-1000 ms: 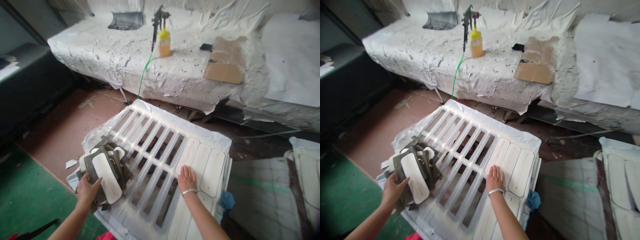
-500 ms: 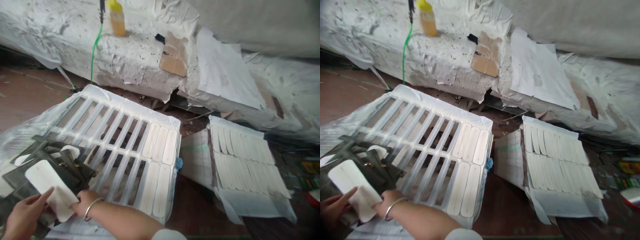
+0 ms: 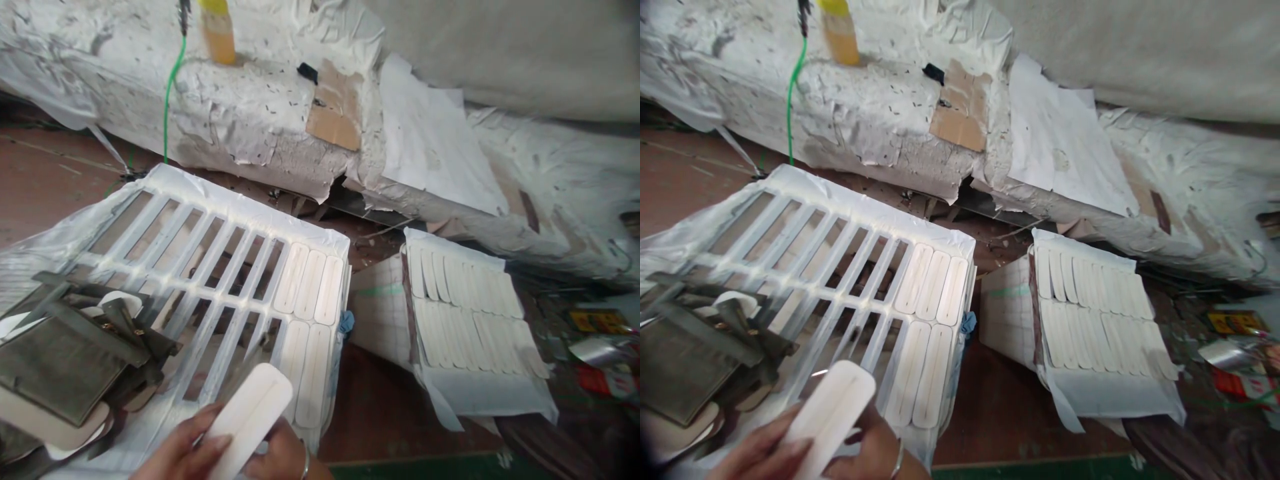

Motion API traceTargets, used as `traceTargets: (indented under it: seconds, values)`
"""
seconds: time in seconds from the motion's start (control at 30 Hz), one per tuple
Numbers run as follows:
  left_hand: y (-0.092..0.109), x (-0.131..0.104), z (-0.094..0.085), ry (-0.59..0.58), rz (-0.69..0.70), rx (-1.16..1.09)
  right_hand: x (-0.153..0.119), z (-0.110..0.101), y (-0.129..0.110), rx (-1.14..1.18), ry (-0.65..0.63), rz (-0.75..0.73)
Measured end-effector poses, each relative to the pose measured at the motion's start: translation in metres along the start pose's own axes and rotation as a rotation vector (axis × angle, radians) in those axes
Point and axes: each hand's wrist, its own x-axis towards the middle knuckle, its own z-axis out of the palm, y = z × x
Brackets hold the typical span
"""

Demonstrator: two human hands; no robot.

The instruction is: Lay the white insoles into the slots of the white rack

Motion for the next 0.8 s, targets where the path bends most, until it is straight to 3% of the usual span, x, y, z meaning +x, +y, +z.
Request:
traceTargets:
  seconds: [0.07,0.13,0.27,0.37,0.5,0.63,0.7,0.8]
  values:
    - [0.020,0.019,0.029,-0.217,0.127,-0.017,-0.014,-0.020,0.007,0.049,0.025,-0.054]
    - [0.033,0.039,0.054,-0.313,0.210,-0.038,-0.019,-0.035,0.023,0.109,0.073,-0.056]
    - [0.033,0.067,0.083,-0.252,0.243,-0.073,-0.005,-0.056,0.061,0.147,0.134,-0.025]
    - [0.026,0.080,0.089,-0.205,0.193,-0.194,0.017,-0.063,0.067,0.100,0.142,-0.044]
    - [0.031,0.102,0.087,-0.197,0.131,-0.420,0.041,-0.073,0.040,0.131,0.216,-0.026]
    - [0.039,0.124,0.087,-0.223,0.137,-0.480,0.050,-0.084,0.023,0.133,0.277,-0.036]
    - [0.030,0.128,0.090,-0.230,0.096,-0.502,0.051,-0.085,0.033,0.094,0.265,-0.030]
    - [0.003,0.123,0.096,-0.220,0.014,-0.467,0.052,-0.078,0.067,0.022,0.182,0.012]
